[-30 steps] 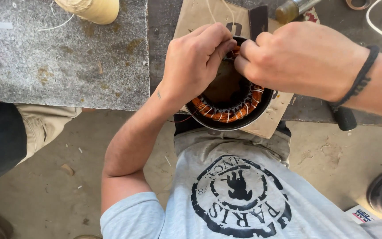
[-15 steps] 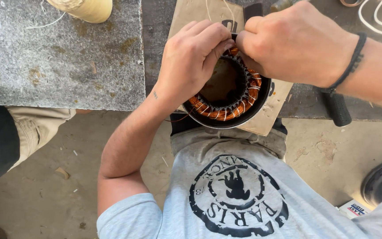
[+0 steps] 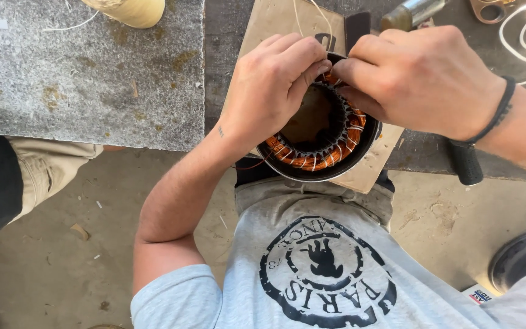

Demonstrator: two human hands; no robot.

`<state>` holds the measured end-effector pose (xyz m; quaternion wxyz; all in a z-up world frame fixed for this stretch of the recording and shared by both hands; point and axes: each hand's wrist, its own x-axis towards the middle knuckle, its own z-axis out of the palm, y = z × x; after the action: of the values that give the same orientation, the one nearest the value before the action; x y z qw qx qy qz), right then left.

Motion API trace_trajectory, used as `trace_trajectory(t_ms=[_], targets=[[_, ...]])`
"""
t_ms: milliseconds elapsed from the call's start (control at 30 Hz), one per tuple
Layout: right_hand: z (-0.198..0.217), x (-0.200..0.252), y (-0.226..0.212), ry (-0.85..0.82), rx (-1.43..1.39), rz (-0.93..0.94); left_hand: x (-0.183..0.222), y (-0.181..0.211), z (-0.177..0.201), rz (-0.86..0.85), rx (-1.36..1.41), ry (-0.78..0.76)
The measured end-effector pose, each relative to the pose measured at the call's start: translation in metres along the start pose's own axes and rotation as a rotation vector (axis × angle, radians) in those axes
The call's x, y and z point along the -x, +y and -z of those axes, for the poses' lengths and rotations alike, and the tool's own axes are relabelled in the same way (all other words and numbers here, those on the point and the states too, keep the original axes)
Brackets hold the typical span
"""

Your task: Securing copper windings in an electric motor stator using string and shaping them with a hammer.

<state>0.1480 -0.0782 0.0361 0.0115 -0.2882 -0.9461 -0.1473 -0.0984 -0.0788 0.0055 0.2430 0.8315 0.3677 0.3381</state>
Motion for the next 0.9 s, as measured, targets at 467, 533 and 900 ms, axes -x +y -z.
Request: trace_trajectory(t_ms=[467,533,900], targets=[[0.009,0.006,-0.006,-0.022,-0.113,-0.200,0.000,0.001,-0.002,-0.024,0.020,0.027],[-0.001,0.004,-0.011,-0.054,-0.102,-0.229,-0.001,0.002,-0.002,-0.018,0.013,0.024],[-0.017,-0.018,0.011,-0.195,-0.665,-0.277,0.000,0.003,-0.003,-0.008,-0.040,0.017]])
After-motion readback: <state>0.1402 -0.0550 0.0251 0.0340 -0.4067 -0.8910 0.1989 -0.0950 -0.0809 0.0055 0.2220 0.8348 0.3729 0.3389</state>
